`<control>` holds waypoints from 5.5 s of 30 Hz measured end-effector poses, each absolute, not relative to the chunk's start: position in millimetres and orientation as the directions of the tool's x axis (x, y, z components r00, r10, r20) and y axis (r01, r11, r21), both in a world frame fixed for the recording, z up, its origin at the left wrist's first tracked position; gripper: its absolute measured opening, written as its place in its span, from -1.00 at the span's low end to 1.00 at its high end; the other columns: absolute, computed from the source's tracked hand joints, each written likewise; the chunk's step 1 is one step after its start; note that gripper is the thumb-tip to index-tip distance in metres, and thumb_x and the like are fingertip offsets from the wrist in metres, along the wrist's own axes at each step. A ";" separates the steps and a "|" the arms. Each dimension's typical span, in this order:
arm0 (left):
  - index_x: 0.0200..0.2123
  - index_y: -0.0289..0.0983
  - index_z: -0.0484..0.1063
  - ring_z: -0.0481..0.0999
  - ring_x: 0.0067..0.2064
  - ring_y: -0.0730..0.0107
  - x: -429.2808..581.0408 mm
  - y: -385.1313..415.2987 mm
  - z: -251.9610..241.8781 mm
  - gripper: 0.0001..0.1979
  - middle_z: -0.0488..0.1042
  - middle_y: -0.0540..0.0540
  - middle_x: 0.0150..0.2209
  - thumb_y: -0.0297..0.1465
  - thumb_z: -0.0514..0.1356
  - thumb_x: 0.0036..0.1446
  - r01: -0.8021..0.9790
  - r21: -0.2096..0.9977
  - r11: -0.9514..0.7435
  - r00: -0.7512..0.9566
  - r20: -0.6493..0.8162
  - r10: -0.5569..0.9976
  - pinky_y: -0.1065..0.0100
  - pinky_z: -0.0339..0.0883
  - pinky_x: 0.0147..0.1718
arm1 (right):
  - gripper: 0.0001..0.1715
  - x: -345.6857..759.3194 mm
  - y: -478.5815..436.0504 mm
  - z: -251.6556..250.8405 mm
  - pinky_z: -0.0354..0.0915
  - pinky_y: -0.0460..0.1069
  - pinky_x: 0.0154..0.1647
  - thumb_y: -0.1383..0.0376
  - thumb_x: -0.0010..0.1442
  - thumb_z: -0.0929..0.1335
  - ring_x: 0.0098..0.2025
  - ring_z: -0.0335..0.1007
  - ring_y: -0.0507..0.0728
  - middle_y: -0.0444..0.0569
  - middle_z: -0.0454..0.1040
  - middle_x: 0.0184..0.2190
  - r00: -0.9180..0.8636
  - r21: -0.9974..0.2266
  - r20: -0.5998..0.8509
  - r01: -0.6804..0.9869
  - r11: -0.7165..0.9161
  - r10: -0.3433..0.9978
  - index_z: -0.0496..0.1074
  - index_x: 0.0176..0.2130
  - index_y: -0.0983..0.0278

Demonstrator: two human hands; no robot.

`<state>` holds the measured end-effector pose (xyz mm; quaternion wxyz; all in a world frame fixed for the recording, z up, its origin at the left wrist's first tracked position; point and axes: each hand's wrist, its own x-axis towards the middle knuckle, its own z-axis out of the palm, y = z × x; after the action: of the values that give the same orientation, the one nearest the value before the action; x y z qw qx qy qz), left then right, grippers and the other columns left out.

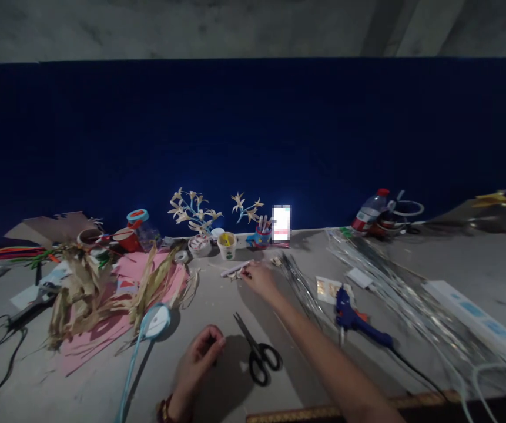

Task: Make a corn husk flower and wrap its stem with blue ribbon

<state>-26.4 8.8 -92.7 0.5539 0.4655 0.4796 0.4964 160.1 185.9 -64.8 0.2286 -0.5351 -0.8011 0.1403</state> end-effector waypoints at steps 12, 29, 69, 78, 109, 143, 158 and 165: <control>-0.47 -0.25 0.33 0.18 -0.47 0.45 -27.0 11.9 -82.0 -0.57 0.22 0.08 -0.54 0.01 0.22 0.11 -0.026 0.995 0.092 0.042 -0.091 0.995 0.44 0.09 -0.47 | -0.69 198.5 82.1 -47.5 0.39 -0.01 -0.13 0.20 0.34 0.24 -0.20 0.51 0.15 0.03 0.58 -0.24 -0.225 -0.581 0.276 0.735 0.349 0.934 0.53 -0.21 0.27; -0.33 -0.24 0.47 0.48 -0.27 0.34 -22.4 1.0 -65.2 -0.88 0.54 -0.05 -0.35 -0.45 0.12 0.17 0.328 0.932 -0.151 0.180 0.096 0.979 0.38 0.30 -0.23 | -0.67 185.1 20.5 -75.9 0.41 -0.05 -0.22 0.05 0.31 0.32 -0.28 0.52 0.15 0.00 0.59 -0.31 -0.210 -0.883 0.122 0.423 0.203 0.970 0.54 -0.22 0.22; -0.31 -0.23 0.55 0.52 -0.28 0.28 -41.1 -11.8 -43.7 -0.82 0.59 -0.10 -0.34 -0.33 0.17 0.22 0.482 0.871 -0.094 0.188 0.002 0.982 0.36 0.32 -0.24 | -0.72 200.6 10.8 -117.2 0.36 0.24 0.07 0.29 0.25 0.31 0.03 0.45 0.29 0.07 0.54 -0.01 -0.392 -0.345 0.470 0.743 0.573 0.791 0.50 -0.04 0.17; -0.34 -0.24 0.51 0.50 -0.31 0.30 -96.8 -12.3 -46.0 -0.82 0.55 -0.07 -0.38 -0.33 0.14 0.24 0.537 0.837 -0.102 -0.057 0.156 0.986 0.35 0.33 -0.27 | -0.73 198.6 8.4 -114.2 0.32 0.26 0.10 0.19 0.31 0.30 -0.01 0.45 0.29 0.09 0.56 -0.08 -0.336 -0.350 0.552 0.737 0.578 0.763 0.48 -0.05 0.21; -0.38 -0.29 0.61 0.51 -0.26 0.10 -204.3 61.8 -68.6 -0.64 0.42 -0.22 -0.25 -0.20 0.10 0.18 0.917 0.108 0.385 -0.400 0.283 0.872 0.27 0.31 -0.37 | -0.77 200.8 5.1 -110.3 0.42 0.20 0.01 0.19 0.35 0.28 -0.03 0.49 0.26 0.07 0.57 -0.09 -0.280 -0.487 0.490 0.697 0.526 0.825 0.50 -0.09 0.17; -0.23 -0.20 0.44 0.51 -0.28 0.17 -191.2 64.6 -49.5 -0.82 0.52 -0.09 -0.35 -0.28 0.18 0.10 0.652 0.749 0.121 -0.483 0.287 0.827 0.29 0.29 -0.30 | -0.77 201.9 6.3 -115.3 0.45 0.19 -0.02 0.21 0.34 0.29 -0.04 0.50 0.25 0.07 0.57 -0.10 -0.240 -0.493 0.529 0.694 0.525 0.814 0.52 -0.11 0.17; -0.37 -0.24 0.49 0.35 -0.52 0.42 -22.9 -28.5 -62.0 -0.63 0.38 0.00 -0.56 -0.03 0.26 0.11 -0.393 0.917 0.062 -0.300 -0.191 0.934 0.41 0.30 -0.49 | -0.81 153.3 2.2 -45.2 0.44 0.01 -0.11 0.26 0.32 0.32 -0.16 0.52 0.13 0.01 0.54 -0.16 -0.317 -0.774 0.397 0.389 0.499 0.862 0.51 -0.10 0.19; -0.29 -0.16 0.58 0.52 -0.17 0.17 -6.6 -33.0 -64.0 -0.65 0.59 -0.11 -0.26 -0.01 0.25 0.11 -0.109 0.978 0.179 -0.121 -0.192 0.974 0.25 0.39 -0.11 | -0.75 138.0 9.8 -28.7 0.34 -0.08 -0.45 0.12 0.28 0.35 -0.38 0.39 0.06 -0.13 0.37 -0.42 -0.282 -0.947 0.158 0.229 0.226 0.946 0.41 -0.35 0.22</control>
<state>-6.6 -33.0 -64.0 0.5343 0.3924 0.5514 0.5065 138.0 9.8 -28.7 0.4073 -0.4395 -0.6688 0.4401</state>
